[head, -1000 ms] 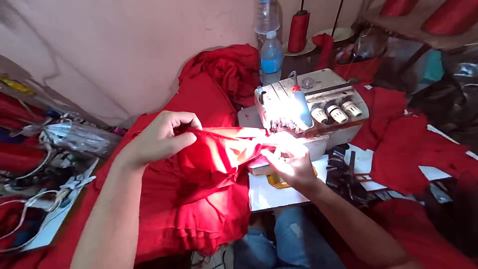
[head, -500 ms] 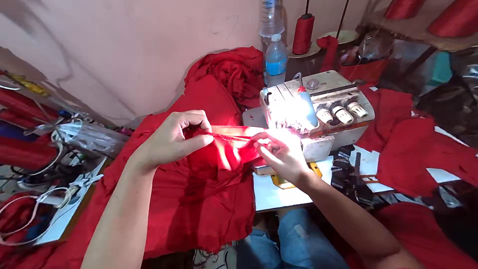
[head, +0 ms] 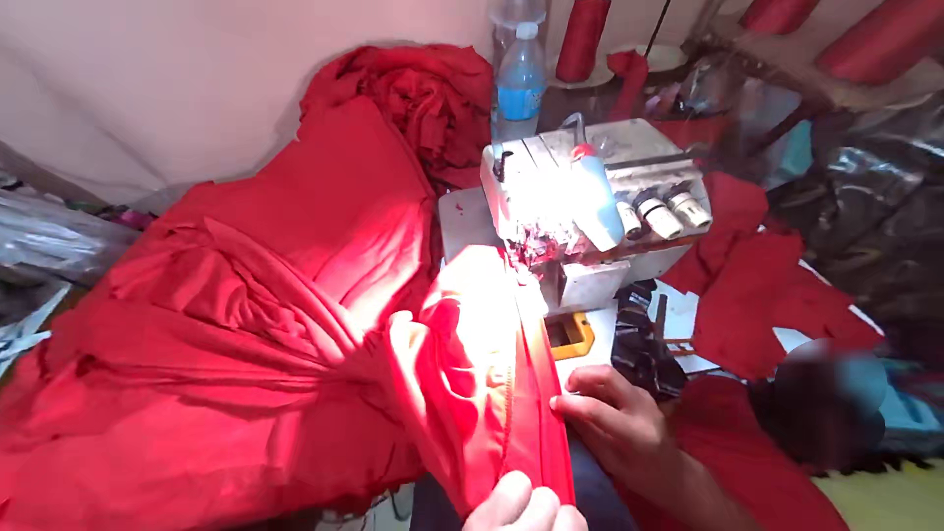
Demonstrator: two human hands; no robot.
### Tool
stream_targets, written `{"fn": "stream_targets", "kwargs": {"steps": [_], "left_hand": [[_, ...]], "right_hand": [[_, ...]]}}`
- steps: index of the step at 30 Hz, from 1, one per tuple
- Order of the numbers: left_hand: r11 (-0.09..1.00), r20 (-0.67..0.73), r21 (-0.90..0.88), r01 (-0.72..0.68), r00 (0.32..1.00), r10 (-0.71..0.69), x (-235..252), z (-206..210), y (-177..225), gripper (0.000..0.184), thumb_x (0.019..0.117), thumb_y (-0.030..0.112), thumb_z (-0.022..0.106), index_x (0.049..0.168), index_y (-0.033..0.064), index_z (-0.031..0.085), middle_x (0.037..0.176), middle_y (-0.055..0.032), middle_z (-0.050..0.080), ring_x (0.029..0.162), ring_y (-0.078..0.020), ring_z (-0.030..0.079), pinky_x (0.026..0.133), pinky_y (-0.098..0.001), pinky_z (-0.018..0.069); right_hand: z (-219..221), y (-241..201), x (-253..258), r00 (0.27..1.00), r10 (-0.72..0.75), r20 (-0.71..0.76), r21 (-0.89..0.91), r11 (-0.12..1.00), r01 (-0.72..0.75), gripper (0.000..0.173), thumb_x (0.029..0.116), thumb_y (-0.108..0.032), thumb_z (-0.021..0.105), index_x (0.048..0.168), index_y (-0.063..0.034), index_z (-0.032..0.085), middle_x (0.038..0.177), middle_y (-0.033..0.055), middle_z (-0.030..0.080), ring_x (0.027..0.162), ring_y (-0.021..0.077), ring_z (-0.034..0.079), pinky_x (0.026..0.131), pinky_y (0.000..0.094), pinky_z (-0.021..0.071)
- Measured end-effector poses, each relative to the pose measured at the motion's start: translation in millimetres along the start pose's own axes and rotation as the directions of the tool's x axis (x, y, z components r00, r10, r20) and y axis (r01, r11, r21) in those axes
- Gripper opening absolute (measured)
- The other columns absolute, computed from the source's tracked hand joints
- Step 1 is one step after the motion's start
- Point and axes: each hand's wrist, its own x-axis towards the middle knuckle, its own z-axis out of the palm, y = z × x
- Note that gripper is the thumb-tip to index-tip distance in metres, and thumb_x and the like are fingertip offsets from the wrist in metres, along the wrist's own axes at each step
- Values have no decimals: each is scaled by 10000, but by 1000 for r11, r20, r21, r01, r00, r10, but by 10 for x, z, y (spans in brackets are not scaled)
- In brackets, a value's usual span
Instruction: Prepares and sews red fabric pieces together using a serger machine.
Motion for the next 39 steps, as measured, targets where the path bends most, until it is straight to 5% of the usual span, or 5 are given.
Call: {"fn": "stream_targets", "kwargs": {"steps": [6,21,31,36,39], "left_hand": [[997,-5,68,20,1000,-20,-90,220,-40,204,969,41,568,872,13,745,694,-83,642,628,-232,575,641,-343,445],[962,-243,206,181,961,-129,217,551,-327,223,908,69,574,763,76,742,655,-5,620,610,-131,527,610,-270,392],[937,-349,222,269,920,-182,343,722,-440,174,892,87,620,812,22,760,671,-74,651,630,-216,616,584,-332,464],[942,-398,205,265,902,-167,144,923,-461,191,924,141,622,889,46,783,765,-99,688,778,-245,654,777,-362,488],[945,-423,138,295,881,-213,-177,1073,-381,178,990,237,596,1067,138,722,1036,-96,635,1111,-248,561,1037,-373,357]], "right_hand": [[4,95,74,1000,-13,2,-11,1000,13,106,1041,-189,580,1067,-150,676,1016,60,610,766,63,584,667,147,503],[17,417,644,1000,5,23,-164,987,-1,248,978,-184,563,1042,-117,793,965,118,711,767,146,648,647,265,506],[-36,457,840,992,13,123,-259,966,19,362,931,-201,496,1107,-103,797,924,97,688,724,177,641,535,305,463],[-623,389,514,980,177,85,-256,955,-150,298,984,-182,531,1123,-51,759,1017,103,691,767,151,652,607,314,538],[-1176,447,138,943,330,45,-370,882,-291,171,922,-106,610,989,-18,741,1030,121,680,815,141,653,703,288,572]]}}
